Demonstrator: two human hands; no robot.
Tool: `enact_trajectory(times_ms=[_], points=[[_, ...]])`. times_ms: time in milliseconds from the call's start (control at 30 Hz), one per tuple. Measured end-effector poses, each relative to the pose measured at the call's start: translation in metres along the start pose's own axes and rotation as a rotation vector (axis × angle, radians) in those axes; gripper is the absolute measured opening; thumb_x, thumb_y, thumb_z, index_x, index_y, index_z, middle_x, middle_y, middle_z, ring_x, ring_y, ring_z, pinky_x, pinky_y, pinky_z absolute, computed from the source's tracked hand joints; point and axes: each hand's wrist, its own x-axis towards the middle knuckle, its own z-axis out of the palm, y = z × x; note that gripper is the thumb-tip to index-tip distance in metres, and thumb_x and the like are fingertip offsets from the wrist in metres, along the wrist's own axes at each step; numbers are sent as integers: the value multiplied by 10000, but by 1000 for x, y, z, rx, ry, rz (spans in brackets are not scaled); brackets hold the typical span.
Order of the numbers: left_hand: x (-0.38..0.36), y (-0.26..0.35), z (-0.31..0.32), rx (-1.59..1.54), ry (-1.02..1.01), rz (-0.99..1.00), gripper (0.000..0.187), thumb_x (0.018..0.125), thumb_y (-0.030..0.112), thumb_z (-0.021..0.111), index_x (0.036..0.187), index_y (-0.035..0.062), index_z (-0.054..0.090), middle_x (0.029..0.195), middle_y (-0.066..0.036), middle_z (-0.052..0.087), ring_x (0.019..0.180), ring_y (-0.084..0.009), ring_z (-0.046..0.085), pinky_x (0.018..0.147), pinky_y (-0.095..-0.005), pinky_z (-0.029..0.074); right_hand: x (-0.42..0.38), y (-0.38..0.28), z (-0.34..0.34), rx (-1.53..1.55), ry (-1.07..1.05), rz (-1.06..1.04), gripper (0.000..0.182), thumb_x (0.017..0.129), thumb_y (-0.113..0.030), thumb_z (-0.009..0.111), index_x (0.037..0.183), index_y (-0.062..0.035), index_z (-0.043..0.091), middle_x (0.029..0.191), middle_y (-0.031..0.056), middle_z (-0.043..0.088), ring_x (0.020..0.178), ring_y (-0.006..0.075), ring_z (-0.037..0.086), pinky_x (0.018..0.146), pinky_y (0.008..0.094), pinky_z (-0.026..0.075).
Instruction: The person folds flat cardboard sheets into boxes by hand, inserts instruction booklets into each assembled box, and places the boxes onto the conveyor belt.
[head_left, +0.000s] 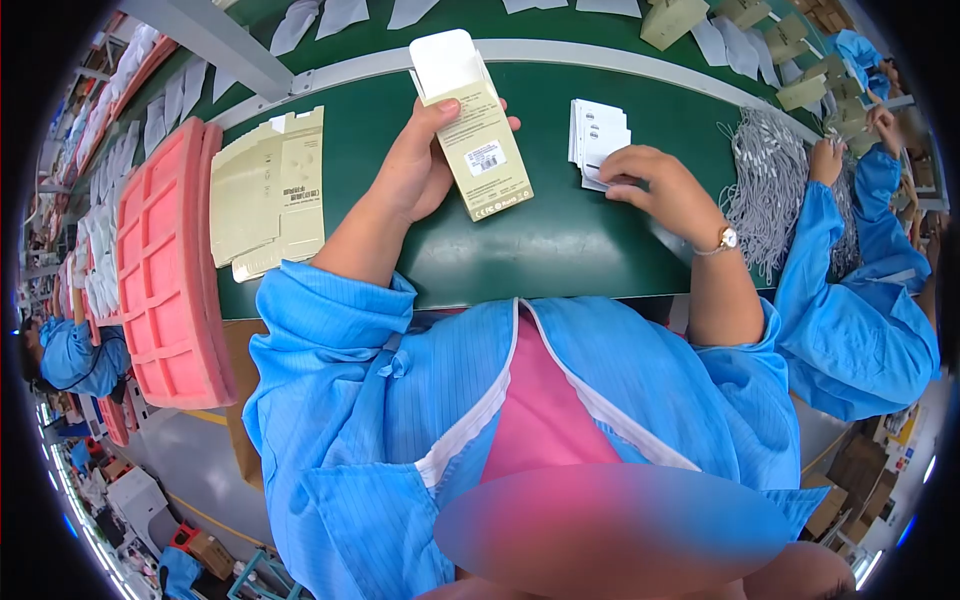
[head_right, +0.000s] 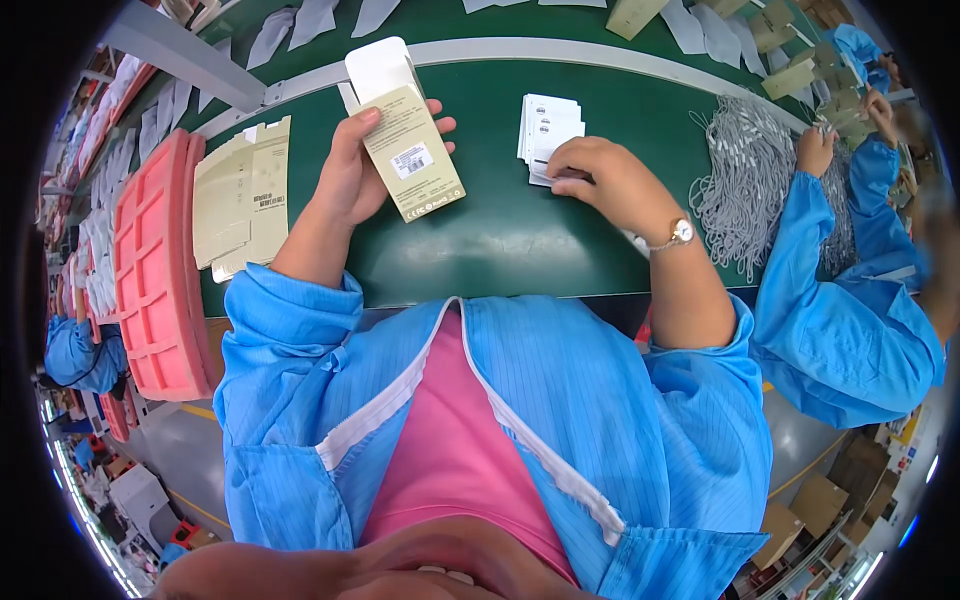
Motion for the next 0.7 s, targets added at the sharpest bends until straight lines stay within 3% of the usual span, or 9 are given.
enact_trajectory(times_ms=[200, 333, 467, 567, 700], points=[[-2, 0, 1, 44, -70, -60, 636, 867, 396, 503, 1323, -31, 383, 1253, -190, 526, 1144, -333, 539, 952, -464, 467, 10, -4, -9, 87, -118, 109, 267, 715, -18, 722, 965, -30, 628, 1051, 69, 579, 904, 193, 577, 771, 292, 497], [-2, 2, -1, 59, -90, -43, 633, 868, 393, 506, 1323, -30, 384, 1259, -192, 523, 1137, -332, 544, 953, -460, 467, 10, 4, -5, 174, -98, 27, 300, 696, -70, 750, 963, -51, 614, 982, 65, 564, 858, 202, 565, 718, 315, 495], [-1, 0, -2, 84, -64, -6, 632, 869, 397, 506, 1321, -30, 390, 1255, -193, 526, 1131, -330, 550, 950, -457, 469, 12, -8, -3, 79, -118, 103, 377, 679, -50, 757, 1018, -67, 594, 1054, 60, 543, 912, 199, 554, 761, 308, 490], [-1, -1, -2, 103, -71, -1, 641, 866, 406, 511, 1322, -28, 390, 1256, -192, 527, 1126, -325, 555, 939, -454, 477, 15, -7, 4, -248, 4, -74, 405, 669, -63, 765, 1025, -70, 571, 1029, 70, 544, 934, 239, 543, 787, 333, 475], [-1, -1, -2, 108, -70, -23, 638, 868, 410, 508, 1321, -25, 393, 1251, -189, 531, 1124, -321, 557, 929, -451, 485, 17, -8, -1, -202, -38, -69, 299, 705, -66, 736, 959, -47, 578, 1010, 83, 552, 951, 271, 532, 820, 350, 460]])
